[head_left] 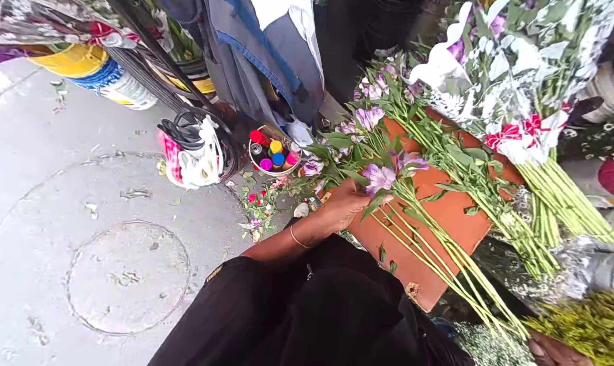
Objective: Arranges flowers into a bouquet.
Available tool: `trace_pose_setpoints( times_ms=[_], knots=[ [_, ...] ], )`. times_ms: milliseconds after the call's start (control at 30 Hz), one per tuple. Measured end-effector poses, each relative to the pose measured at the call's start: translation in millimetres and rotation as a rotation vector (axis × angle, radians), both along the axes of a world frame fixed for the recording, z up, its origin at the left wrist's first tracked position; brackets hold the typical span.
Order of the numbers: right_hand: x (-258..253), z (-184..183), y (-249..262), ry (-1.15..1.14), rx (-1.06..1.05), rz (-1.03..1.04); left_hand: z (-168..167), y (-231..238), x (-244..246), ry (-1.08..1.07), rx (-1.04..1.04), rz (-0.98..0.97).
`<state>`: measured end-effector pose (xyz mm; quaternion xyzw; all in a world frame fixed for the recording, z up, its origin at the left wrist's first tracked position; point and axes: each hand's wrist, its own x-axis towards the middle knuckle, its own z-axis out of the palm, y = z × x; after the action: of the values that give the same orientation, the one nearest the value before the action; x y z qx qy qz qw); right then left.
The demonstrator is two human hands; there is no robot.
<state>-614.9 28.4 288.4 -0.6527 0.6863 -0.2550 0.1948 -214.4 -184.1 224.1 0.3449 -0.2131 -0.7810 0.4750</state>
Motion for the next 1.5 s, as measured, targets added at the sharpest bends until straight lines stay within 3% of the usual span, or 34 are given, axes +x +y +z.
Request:
trace_pose_setpoints(
  times_ms=[167, 267, 467, 667, 1067, 1167, 1333, 1500],
  knots=[
    [11, -45, -91, -0.081, -0.057, 0.098, -15, -15, 52, -0.164, -0.26, -0.026],
    [32, -74, -131, -0.147, -0.051, 0.14, -26, -22, 83, -0.264, -0.311, 0.022],
    [50, -121, -136, -0.052, 0.052, 0.106, -67, -24, 131, -0.662, -0.204, 0.155],
    [52, -117, -119, 0.052, 0.126, 0.044, -88, -25, 139, -0.791, -0.277, 0.314],
    [62, -99, -135, 0.32, 0.143, 0.002, -101, -32, 138, -0.816, -0.269, 0.362],
    [54, -86, -171, 0.362, 0.001, 0.003, -95, -32, 142, -0.827, -0.266, 0.392],
    [62, -97, -288, 0.38, -0.17, 0.149, -78, -34, 135, -0.831, -0.371, 0.426],
    [84, -128, -358, 0.506, -0.034, 0.244, -48, -28, 125, -0.797, -0.457, 0.429]
  ],
)
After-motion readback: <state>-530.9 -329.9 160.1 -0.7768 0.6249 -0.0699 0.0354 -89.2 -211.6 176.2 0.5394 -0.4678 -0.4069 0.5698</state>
